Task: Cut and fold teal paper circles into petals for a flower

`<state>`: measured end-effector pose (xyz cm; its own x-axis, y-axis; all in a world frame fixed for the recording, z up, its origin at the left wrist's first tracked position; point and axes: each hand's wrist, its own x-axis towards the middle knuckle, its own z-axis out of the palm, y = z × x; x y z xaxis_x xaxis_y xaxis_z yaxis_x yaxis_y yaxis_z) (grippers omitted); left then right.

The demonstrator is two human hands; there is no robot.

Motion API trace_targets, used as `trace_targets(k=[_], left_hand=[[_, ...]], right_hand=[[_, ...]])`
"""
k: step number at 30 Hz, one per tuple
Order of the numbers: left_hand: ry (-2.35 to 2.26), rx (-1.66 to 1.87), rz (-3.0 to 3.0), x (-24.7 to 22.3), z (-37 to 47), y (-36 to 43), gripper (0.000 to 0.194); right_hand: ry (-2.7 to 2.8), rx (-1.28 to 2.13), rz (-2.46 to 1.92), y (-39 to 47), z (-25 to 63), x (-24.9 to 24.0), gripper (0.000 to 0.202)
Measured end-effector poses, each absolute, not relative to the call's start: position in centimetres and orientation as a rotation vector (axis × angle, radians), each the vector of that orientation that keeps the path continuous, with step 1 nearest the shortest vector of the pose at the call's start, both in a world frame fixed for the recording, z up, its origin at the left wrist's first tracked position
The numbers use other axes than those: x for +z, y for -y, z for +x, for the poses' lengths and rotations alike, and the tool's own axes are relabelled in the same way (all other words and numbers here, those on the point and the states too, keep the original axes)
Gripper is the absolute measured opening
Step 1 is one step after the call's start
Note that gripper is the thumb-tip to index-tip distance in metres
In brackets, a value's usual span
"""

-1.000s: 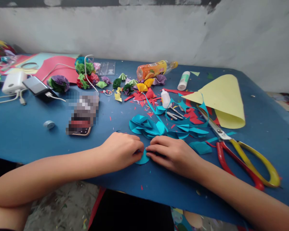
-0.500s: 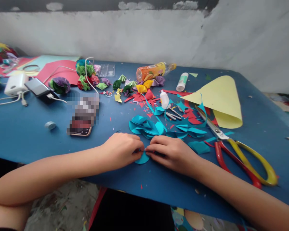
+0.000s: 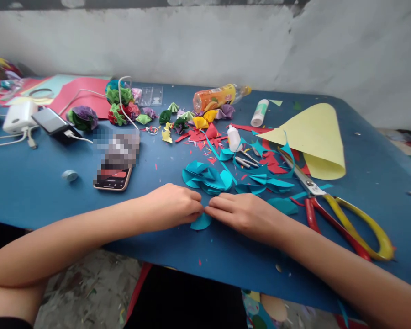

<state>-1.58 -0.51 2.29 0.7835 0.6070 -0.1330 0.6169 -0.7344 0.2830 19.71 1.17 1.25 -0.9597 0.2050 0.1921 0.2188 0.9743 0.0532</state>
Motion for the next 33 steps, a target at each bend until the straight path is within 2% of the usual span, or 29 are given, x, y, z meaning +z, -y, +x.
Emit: trace_targets(k=[10, 18, 21, 27, 33], left_hand=[[-0.962, -0.126, 2.478, 3.7, -2.7, -0.3, 0.022], [-0.935, -0.091, 2.52, 3.9, -2.7, 0.0, 0.022], [-0.941, -0.053, 2.531, 3.7, -2.5, 0.2, 0.021], [-1.029, 0.16, 2.491, 2.1, -1.6, 0.3, 0.012], [-1.109, 0.396, 2.385, 1.6, -1.4, 0.3, 0.018]], right_hand=[[2.967, -0.001, -0.266, -1.6, 20.4, 1.9, 0.04], [2.796, 0.328, -0.594, -1.3, 20.8, 1.4, 0.017], [2.719, 0.406, -0.659, -1.0, 20.3, 0.8, 0.015], [2.756, 0.222, -0.684, -0.4, 19.4, 0.3, 0.022], [2.599, 0.037, -0.681, -0.3, 19.5, 0.5, 0.022]])
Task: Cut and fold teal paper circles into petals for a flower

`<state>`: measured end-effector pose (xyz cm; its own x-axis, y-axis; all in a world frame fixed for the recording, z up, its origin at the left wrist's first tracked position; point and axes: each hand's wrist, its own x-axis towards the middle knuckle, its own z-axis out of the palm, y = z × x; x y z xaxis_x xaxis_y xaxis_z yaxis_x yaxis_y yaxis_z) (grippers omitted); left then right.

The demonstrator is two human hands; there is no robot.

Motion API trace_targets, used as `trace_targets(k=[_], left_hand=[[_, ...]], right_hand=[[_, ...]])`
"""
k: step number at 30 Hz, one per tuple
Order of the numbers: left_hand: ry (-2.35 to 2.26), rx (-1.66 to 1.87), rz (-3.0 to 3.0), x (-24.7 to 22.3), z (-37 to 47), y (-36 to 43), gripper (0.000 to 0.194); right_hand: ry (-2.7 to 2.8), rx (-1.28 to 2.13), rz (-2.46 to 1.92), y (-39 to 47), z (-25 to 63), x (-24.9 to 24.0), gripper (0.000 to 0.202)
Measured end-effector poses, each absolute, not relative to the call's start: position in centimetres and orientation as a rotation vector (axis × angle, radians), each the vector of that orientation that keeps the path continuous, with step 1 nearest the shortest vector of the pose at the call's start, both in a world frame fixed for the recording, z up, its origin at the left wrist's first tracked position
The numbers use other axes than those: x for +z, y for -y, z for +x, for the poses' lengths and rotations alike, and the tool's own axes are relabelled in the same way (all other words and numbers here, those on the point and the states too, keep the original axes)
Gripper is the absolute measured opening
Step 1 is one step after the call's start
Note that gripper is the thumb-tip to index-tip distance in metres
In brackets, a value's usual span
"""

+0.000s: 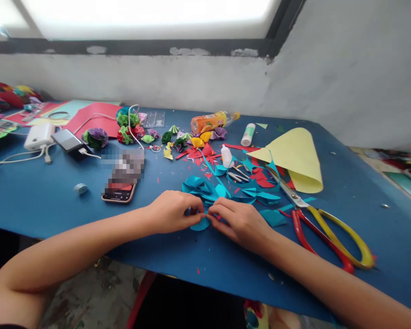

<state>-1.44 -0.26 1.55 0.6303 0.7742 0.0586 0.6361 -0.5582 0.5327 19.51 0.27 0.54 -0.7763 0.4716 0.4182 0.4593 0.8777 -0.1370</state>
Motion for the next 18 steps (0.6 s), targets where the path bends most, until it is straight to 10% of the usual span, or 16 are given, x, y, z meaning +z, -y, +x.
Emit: trace_targets(k=[18], left_hand=[[-0.889, 1.006, 2.7, 0.6, -1.5, 0.2, 0.019]], right_hand=[[2.13, 0.965, -1.003, 0.3, 18.7, 1.6, 0.016]])
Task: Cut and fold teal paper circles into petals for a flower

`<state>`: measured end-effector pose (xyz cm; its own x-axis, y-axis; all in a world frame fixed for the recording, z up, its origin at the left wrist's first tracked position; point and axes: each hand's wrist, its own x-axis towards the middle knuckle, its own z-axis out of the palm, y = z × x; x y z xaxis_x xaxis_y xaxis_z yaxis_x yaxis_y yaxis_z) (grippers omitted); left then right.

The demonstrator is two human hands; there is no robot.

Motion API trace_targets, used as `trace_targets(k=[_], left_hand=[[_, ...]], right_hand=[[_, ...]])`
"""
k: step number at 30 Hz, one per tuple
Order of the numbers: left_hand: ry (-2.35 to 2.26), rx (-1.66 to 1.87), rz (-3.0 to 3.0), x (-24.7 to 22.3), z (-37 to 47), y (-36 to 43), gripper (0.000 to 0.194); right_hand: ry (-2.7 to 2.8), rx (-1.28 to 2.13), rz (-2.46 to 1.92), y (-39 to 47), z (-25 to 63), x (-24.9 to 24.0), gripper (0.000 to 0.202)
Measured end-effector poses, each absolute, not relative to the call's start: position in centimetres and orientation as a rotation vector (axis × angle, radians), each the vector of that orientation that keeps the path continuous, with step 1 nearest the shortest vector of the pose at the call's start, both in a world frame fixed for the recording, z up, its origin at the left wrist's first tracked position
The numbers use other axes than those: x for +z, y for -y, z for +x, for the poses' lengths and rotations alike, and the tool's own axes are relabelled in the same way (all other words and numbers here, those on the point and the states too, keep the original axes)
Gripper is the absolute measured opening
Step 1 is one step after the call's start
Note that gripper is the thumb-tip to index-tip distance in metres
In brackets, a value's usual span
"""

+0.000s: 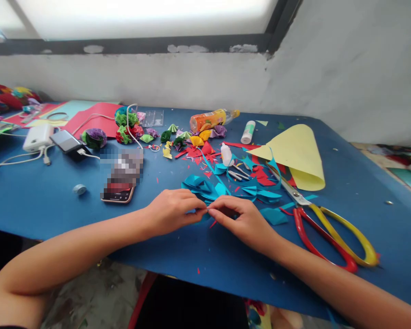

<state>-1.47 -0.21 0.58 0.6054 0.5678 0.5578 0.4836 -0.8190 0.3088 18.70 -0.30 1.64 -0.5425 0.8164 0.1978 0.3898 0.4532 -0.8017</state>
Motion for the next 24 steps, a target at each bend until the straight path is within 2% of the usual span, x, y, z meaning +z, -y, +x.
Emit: trace_targets(k=[12, 24], left_hand=[[-1.118, 0.701, 2.071, 1.34, -1.15, 0.81, 0.016], [-0.964, 0.856, 2.418, 0.51, -1.47, 0.62, 0.019]], right_hand=[[2.184, 0.817, -0.9, 0.19, 18.99, 1.44, 0.012], [2.209, 0.79, -0.809, -0.05, 19.21, 1.06, 0.013]])
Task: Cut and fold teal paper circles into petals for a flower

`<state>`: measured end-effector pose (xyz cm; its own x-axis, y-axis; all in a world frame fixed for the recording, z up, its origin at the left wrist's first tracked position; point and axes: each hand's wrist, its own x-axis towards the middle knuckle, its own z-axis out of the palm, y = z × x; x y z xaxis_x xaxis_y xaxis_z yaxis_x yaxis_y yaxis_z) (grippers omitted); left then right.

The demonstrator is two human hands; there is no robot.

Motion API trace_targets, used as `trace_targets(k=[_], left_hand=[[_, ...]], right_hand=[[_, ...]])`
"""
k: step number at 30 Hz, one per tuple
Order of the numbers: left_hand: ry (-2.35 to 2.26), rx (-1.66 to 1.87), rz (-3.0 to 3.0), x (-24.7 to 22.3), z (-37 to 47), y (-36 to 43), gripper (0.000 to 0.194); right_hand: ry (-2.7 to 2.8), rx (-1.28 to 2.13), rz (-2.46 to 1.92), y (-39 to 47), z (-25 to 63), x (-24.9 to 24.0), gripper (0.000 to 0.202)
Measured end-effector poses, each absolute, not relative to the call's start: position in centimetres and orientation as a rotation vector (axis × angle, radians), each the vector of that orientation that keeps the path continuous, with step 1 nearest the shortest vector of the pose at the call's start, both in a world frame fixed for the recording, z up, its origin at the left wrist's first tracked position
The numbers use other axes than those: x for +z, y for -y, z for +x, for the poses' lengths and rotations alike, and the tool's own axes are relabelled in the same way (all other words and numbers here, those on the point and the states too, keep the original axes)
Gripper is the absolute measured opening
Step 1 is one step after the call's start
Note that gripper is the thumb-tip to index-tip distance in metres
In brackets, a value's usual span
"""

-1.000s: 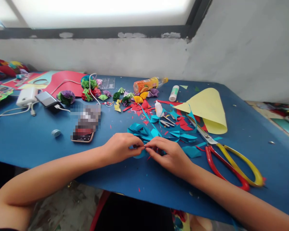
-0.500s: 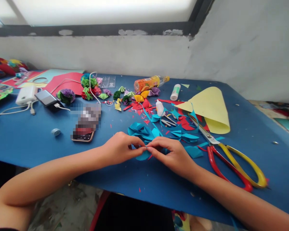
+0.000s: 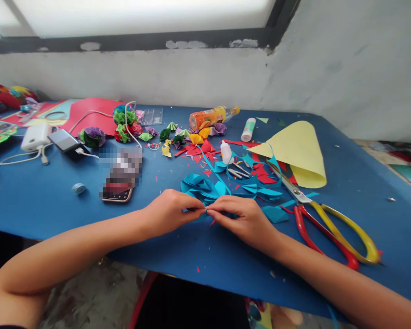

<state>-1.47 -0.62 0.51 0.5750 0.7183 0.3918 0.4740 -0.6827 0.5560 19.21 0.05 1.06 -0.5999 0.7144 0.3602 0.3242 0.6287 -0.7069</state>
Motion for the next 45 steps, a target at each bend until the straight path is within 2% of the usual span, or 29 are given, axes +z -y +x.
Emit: trace_targets(k=[5, 12, 21, 29, 34, 45], left_hand=[[-0.914, 0.911, 2.538, 0.7, -1.3, 1.1, 0.03], [-0.982, 1.181, 2.09, 1.4, -1.0, 1.1, 0.02], [-0.976, 1.126, 1.866, 1.6, -1.0, 1.1, 0.022], [-0.903, 0.964, 2.111, 1.1, -1.1, 1.2, 0.015], [-0.974, 1.078, 2.444, 1.0, -1.3, 0.9, 0.017], [-0.666, 1.073, 2.236, 1.0, -1.4, -0.1, 0.019]], right_hand=[[2.185, 0.821, -0.786, 0.2, 19.2, 1.5, 0.012], [2.035, 0.803, -0.801, 0.7, 18.6, 2.1, 0.009], [2.028, 0.73, -0.811, 0.8, 18.9, 2.5, 0.009], [1.997, 0.61, -0.731, 0.9, 18.8, 1.8, 0.007], [2.09, 0.501, -0.763, 0.5, 19.0, 2.0, 0.008], [2.075, 0.585, -0.762, 0.2, 19.1, 2.1, 0.01]])
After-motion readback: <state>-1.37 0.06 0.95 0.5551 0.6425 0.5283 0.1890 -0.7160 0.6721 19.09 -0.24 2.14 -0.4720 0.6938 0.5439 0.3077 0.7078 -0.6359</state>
